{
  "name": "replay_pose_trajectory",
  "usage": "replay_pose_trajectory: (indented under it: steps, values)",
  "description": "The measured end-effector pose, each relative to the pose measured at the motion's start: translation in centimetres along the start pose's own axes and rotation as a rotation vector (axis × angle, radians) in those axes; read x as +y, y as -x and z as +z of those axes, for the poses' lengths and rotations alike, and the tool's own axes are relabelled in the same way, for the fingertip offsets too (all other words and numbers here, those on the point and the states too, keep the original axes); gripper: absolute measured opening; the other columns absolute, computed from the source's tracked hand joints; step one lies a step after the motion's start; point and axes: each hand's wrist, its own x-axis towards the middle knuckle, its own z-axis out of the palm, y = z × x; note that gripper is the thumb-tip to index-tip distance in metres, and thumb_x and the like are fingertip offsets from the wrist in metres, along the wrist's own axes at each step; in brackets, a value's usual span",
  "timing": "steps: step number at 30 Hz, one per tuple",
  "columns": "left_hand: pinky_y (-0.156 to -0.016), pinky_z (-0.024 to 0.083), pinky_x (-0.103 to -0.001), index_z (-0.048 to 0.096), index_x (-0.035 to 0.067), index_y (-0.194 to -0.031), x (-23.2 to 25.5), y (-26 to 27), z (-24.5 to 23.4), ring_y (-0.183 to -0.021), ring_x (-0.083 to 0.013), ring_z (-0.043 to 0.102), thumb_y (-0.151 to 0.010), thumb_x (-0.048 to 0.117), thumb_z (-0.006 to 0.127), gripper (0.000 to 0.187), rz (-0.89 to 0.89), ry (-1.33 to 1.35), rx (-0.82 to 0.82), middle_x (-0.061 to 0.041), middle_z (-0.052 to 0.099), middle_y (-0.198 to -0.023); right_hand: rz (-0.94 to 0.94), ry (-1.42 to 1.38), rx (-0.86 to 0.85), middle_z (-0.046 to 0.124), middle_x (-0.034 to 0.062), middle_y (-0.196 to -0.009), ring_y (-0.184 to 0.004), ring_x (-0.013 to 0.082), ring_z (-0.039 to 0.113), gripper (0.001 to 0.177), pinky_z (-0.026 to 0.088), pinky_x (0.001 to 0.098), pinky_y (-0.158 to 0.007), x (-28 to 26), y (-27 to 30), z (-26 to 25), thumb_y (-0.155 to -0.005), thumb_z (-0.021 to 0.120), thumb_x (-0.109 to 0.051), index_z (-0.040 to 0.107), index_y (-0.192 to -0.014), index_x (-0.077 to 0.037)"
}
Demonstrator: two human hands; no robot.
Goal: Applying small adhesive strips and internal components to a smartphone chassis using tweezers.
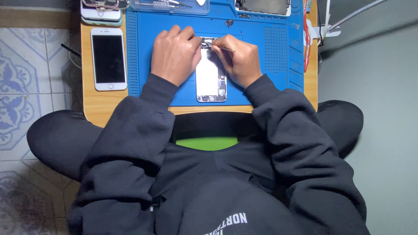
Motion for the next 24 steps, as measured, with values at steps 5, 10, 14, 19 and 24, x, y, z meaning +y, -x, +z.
replay_pose_trajectory:
  steps: [5,10,14,19,24]
  values:
    - [-0.070,0.048,-0.028,0.083,0.018,-0.098,0.01,0.04,0.00,-0.078,-0.0127,0.060,-0.092,0.023,0.080,0.009,0.002,-0.007,-0.004,0.003,0.070,-0.094,0.003,-0.011,0.009,0.079,0.0087,-0.095,-0.061,0.0161,0.063,0.009,0.053,0.0273,-0.058,-0.10,-0.04,-0.01,-0.098,0.080,0.002,0.072,-0.101,-0.001]
    - [-0.071,0.048,-0.029,0.083,0.018,-0.098,0.01,0.02,-0.07,-0.079,-0.0132,0.060,-0.091,0.023,0.080,0.008,0.000,-0.001,-0.008,0.003,0.070,-0.094,0.001,0.009,0.003,0.079,0.0087,-0.095,-0.061,0.0157,0.064,0.009,0.053,0.0267,-0.057,0.15,-0.03,0.15,-0.098,0.080,0.001,0.073,-0.101,-0.001]
    - [-0.070,0.048,-0.029,0.083,0.018,-0.098,0.03,0.08,0.01,-0.079,-0.0134,0.060,-0.091,0.022,0.081,0.008,-0.006,0.018,0.003,0.003,0.070,-0.095,-0.003,0.004,0.006,0.079,0.0089,-0.095,-0.061,0.0158,0.063,0.009,0.052,0.0269,-0.057,-0.05,-0.11,0.04,-0.098,0.080,0.001,0.071,-0.100,-0.001]
    - [-0.068,0.048,-0.028,0.084,0.017,-0.097,-0.07,0.06,-0.01,-0.078,-0.0133,0.059,-0.090,0.021,0.081,0.008,-0.008,0.047,0.026,0.002,0.070,-0.094,-0.002,-0.005,0.008,0.078,0.0080,-0.093,-0.061,0.0156,0.062,0.009,0.051,0.0272,-0.057,-0.17,-0.23,-0.03,-0.099,0.079,0.002,0.071,-0.100,-0.002]
    - [-0.069,0.049,-0.029,0.083,0.017,-0.097,0.00,0.05,-0.16,-0.079,-0.0140,0.059,-0.090,0.021,0.081,0.008,-0.011,0.050,0.036,0.002,0.069,-0.094,-0.012,0.014,0.004,0.077,0.0068,-0.094,-0.060,0.0153,0.061,0.009,0.051,0.0274,-0.057,-0.13,-0.22,-0.02,-0.099,0.079,0.002,0.071,-0.100,-0.002]
